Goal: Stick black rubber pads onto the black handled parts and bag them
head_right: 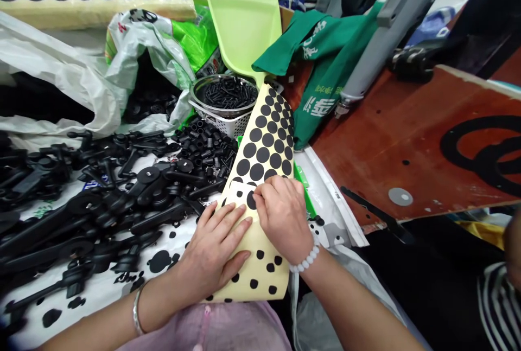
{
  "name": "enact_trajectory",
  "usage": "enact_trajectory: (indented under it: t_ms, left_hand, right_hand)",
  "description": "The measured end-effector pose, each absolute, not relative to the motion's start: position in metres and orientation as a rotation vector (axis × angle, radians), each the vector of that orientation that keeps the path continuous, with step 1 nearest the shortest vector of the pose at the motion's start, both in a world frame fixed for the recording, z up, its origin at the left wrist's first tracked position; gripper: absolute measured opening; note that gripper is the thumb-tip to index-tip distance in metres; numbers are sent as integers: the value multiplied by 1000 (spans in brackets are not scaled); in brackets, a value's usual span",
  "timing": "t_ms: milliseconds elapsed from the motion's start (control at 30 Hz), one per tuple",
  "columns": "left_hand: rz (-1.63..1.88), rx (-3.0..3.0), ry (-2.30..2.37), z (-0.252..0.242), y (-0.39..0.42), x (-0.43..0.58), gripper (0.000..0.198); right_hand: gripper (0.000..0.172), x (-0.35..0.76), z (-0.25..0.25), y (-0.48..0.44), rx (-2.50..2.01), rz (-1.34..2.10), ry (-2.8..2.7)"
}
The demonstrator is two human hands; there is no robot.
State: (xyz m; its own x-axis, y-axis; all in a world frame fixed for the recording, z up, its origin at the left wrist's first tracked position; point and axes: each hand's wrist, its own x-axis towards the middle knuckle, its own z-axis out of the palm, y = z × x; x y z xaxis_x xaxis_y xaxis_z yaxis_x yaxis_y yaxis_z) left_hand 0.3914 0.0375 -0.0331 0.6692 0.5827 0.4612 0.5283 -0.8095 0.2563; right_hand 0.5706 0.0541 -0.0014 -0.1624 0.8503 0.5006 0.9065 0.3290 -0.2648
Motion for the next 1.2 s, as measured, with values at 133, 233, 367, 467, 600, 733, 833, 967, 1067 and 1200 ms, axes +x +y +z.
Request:
enact_trajectory:
  t_ms: [133, 233, 367, 467, 600, 733, 833, 967, 1067, 1200]
  left_hand:
    - [815, 2766, 929, -35, 38, 391, 41]
    - [796, 2748, 927, -35, 39, 390, 42]
    - [757, 2727, 921, -35, 40, 389, 44]
    - [751, 2704, 918, -35, 40, 389, 45]
    - [797, 2636, 901, -33, 39, 387, 42]
    - [1006, 2317, 913, -24, 39, 379, 40]
    - [1089, 1834, 1028, -12, 43, 375, 41]
    - [1079, 1443, 1041, 0, 52, 383, 33]
    - [1043, 1416, 987, 3, 58, 393, 27]
    - [1007, 1429, 1001, 3, 60, 401, 25]
  right_hand:
    - [20, 566, -10, 48, -1533, -293, -2051]
    - [20, 567, -13, 36, -1504, -366, -2126]
    - [16, 580, -8, 18, -1423, -215, -2115]
    - [9, 589, 1, 10, -1374, 22, -1945]
    - [10, 585, 10, 12, -1309, 717, -1464]
    - [20, 569, 9, 23, -1203, 1260, -1085]
    - [24, 559, 8, 29, -1171, 1361, -1051]
    - [22, 552, 11, 31, -1161, 1407, -1104]
    - [21, 550, 13, 29, -1166, 1382, -1140]
    - [16, 545, 11, 25, -1207, 1241, -1243]
